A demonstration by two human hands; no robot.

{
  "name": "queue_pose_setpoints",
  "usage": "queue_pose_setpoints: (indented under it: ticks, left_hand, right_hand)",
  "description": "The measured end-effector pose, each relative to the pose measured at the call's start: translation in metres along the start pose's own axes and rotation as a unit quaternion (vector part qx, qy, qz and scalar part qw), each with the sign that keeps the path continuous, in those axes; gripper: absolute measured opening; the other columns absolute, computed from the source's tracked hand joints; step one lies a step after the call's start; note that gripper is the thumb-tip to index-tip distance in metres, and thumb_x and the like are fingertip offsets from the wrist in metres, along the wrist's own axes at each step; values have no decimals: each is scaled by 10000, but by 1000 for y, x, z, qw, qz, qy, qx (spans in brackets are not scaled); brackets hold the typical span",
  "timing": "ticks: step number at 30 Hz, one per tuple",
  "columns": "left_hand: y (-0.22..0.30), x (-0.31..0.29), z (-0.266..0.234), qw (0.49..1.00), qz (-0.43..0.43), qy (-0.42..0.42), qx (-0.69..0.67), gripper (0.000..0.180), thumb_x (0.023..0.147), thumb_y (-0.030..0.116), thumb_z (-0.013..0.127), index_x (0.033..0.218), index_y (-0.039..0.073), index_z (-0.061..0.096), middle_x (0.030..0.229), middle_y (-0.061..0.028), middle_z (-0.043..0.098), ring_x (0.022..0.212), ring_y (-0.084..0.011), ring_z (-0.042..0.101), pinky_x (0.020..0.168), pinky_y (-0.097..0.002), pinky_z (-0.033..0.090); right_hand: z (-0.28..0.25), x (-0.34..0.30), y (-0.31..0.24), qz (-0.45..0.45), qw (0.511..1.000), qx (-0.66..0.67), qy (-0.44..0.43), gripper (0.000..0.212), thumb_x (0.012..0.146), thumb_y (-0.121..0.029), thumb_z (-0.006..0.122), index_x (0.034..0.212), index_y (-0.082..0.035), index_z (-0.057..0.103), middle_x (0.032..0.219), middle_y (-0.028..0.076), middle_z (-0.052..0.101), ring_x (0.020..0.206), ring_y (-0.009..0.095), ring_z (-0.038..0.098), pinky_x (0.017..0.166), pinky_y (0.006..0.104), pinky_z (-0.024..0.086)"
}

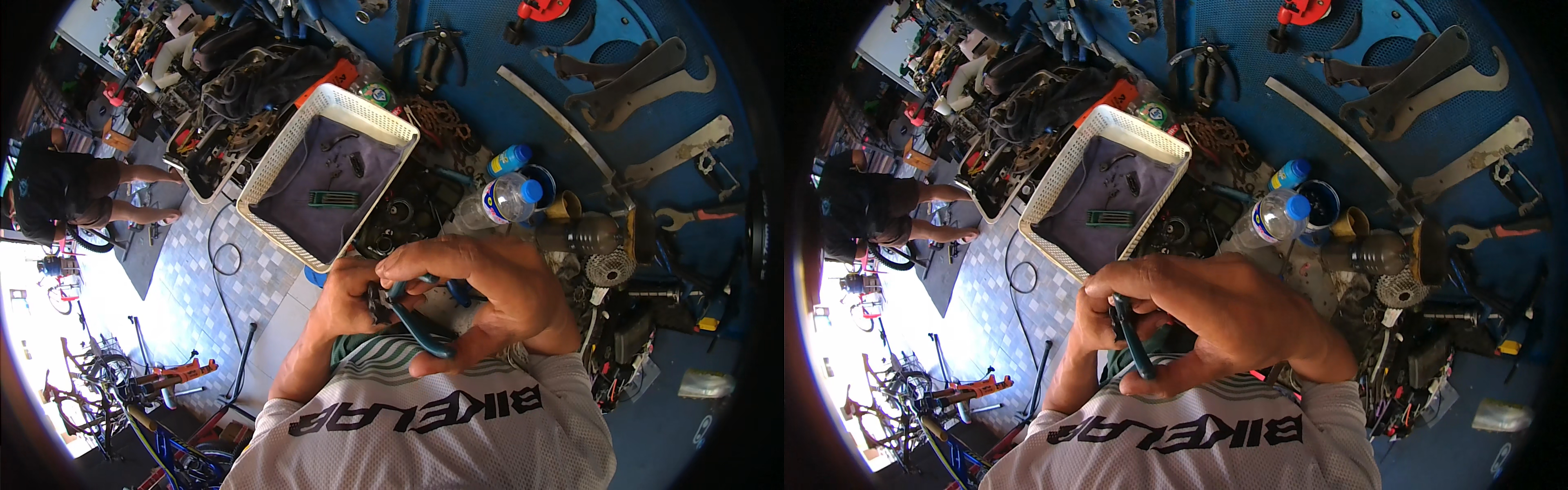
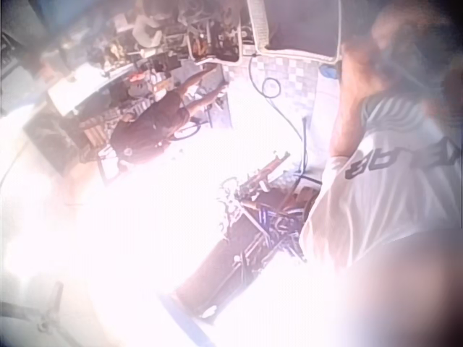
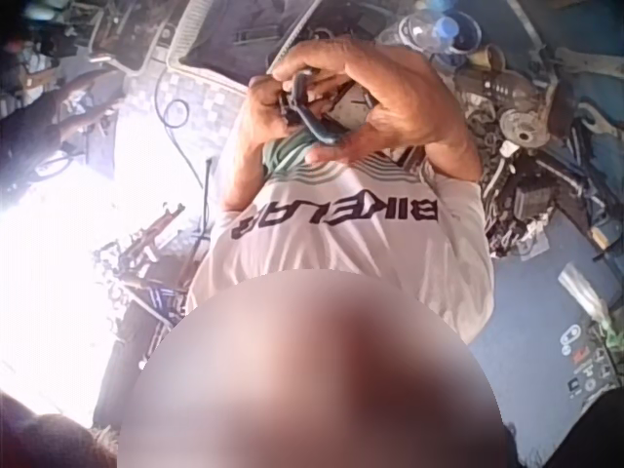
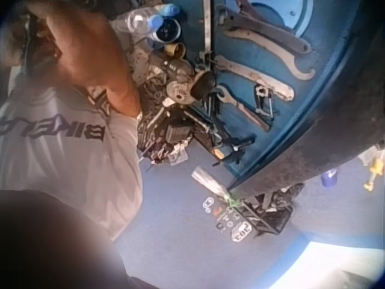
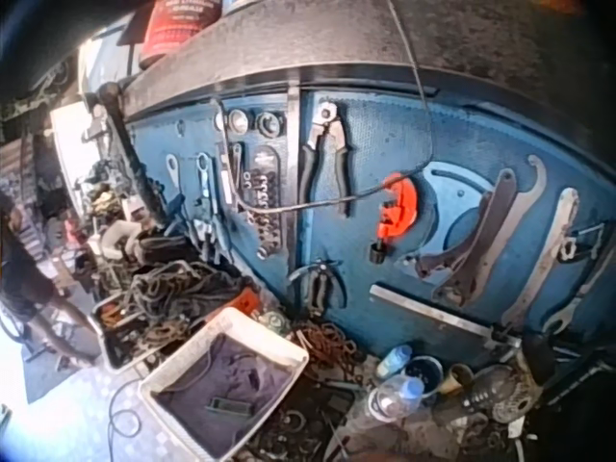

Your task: The person holds a bicycle brake cable and uses pliers to strip the cable end, then wraps the exposed strands with white tape. The person continues to adjust and secure the taped section with pliers throughout the clip.

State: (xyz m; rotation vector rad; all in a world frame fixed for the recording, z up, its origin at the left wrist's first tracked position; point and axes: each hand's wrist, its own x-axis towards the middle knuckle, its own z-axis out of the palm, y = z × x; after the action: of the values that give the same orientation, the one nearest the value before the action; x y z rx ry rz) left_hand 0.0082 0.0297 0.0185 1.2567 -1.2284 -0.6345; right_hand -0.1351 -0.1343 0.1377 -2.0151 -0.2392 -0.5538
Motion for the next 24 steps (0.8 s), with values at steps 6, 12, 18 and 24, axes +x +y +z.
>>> queue_pose_setpoints:
  ticks: [6, 12, 18, 24]
  left_hand:
    - [-12, 1, 1, 999, 15, -10, -43, 255, 726, 111, 911, 949, 57, 800, 800, -78, 771, 672, -235, 752, 603, -320, 534]
    - [-9, 0, 2, 999, 18, 3, -35, 244, 737, 111, 919, 941, 52, 799, 781, -80, 766, 659, -227, 748, 595, -314, 531]
    - [-2, 4, -2, 1000, 17, 7, 3, 244, 739, 127, 930, 933, 52, 803, 720, -71, 740, 602, -222, 720, 549, -318, 490]
    - [-3, 4, -5, 1000, 15, -2, 11, 241, 732, 122, 928, 919, 46, 795, 697, -78, 719, 571, -223, 697, 525, -323, 461]
  right_hand:
    - [1, 1, 0, 20, 1000, 8, -12, 746, 741, -397, 971, 1266, 26, 653, 1180, 145, 760, 941, 217, 786, 788, 318, 654]
    - [2, 2, 1, 8, 1000, -7, -14, 744, 733, -386, 976, 1267, 16, 650, 1186, 146, 757, 944, 222, 787, 792, 316, 656]
    - [4, -1, -3, 26, 999, -27, -5, 734, 727, -371, 982, 1248, 25, 648, 1174, 152, 754, 1007, 253, 778, 839, 341, 649]
    - [7, -3, -3, -5, 998, -54, 11, 739, 735, -367, 977, 1254, 33, 635, 1161, 161, 756, 1018, 279, 781, 836, 354, 651]
